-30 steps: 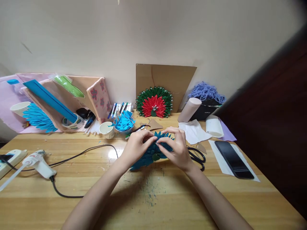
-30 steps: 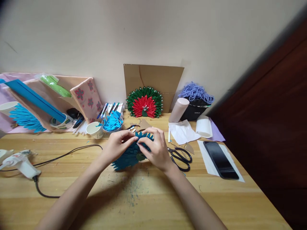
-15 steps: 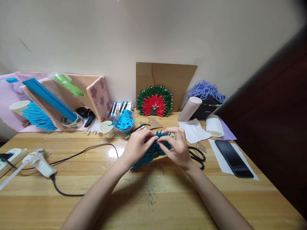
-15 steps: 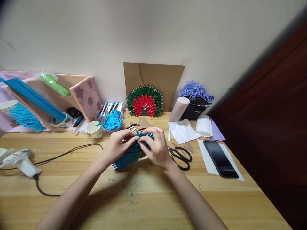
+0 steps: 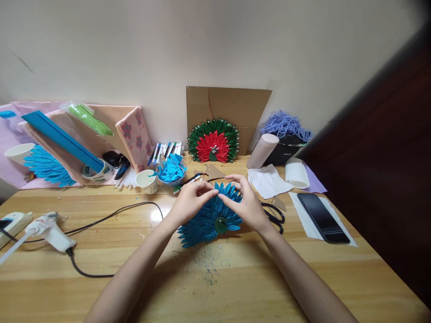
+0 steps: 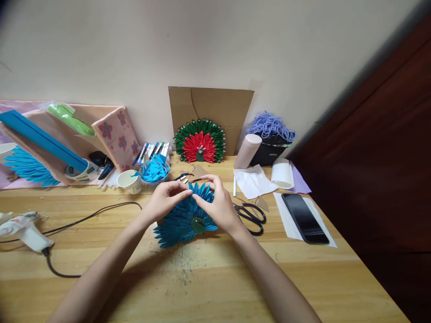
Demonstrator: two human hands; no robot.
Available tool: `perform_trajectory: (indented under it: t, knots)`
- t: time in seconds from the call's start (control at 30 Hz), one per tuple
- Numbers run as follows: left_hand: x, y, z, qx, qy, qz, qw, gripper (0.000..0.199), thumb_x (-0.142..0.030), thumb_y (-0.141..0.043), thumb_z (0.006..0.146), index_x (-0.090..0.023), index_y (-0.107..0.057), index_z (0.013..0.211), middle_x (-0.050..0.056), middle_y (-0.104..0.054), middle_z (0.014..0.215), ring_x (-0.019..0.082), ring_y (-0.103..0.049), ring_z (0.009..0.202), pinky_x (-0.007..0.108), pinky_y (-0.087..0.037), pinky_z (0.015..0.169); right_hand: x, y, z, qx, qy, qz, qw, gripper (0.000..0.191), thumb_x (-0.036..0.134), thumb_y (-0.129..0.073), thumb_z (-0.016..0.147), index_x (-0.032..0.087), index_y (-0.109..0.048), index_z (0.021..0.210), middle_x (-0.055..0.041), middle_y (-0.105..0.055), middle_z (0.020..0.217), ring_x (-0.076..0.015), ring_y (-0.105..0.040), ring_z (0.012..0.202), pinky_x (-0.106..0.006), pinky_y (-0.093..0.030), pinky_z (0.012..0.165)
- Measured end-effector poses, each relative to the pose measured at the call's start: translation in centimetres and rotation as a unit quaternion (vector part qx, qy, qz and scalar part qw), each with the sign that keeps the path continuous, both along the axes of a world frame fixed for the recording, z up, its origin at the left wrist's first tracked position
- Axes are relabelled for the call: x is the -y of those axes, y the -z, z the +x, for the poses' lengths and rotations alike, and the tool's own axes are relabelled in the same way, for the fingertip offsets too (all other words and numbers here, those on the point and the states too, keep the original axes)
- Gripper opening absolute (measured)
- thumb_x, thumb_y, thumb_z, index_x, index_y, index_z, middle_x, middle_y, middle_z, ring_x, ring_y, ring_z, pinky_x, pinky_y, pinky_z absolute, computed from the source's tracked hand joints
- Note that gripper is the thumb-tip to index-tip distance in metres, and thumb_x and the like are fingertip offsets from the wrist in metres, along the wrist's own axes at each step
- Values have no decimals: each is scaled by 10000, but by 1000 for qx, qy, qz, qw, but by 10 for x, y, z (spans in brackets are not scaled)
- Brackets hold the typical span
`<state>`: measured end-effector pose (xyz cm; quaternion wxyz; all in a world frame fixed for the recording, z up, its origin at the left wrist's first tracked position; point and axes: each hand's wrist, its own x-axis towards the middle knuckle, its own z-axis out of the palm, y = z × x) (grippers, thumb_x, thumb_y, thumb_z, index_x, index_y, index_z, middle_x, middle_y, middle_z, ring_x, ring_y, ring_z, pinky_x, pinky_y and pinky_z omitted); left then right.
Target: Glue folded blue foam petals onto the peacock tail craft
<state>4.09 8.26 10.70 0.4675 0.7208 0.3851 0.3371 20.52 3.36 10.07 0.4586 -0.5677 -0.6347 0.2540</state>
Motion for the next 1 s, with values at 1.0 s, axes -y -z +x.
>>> perform_trajectory:
  t: [1.0]
  knots:
    - [-28,19,-13,-54,-44,6,998,306,-428,-528,740,-137,-601,800,33,-601,744,160,-525,707,257,-396,640,-35,35,38,-140,-136,-196,961,290,358,-666,664,164,-587,864,-32,-624,840,-157,-574,750,-279,-446,681]
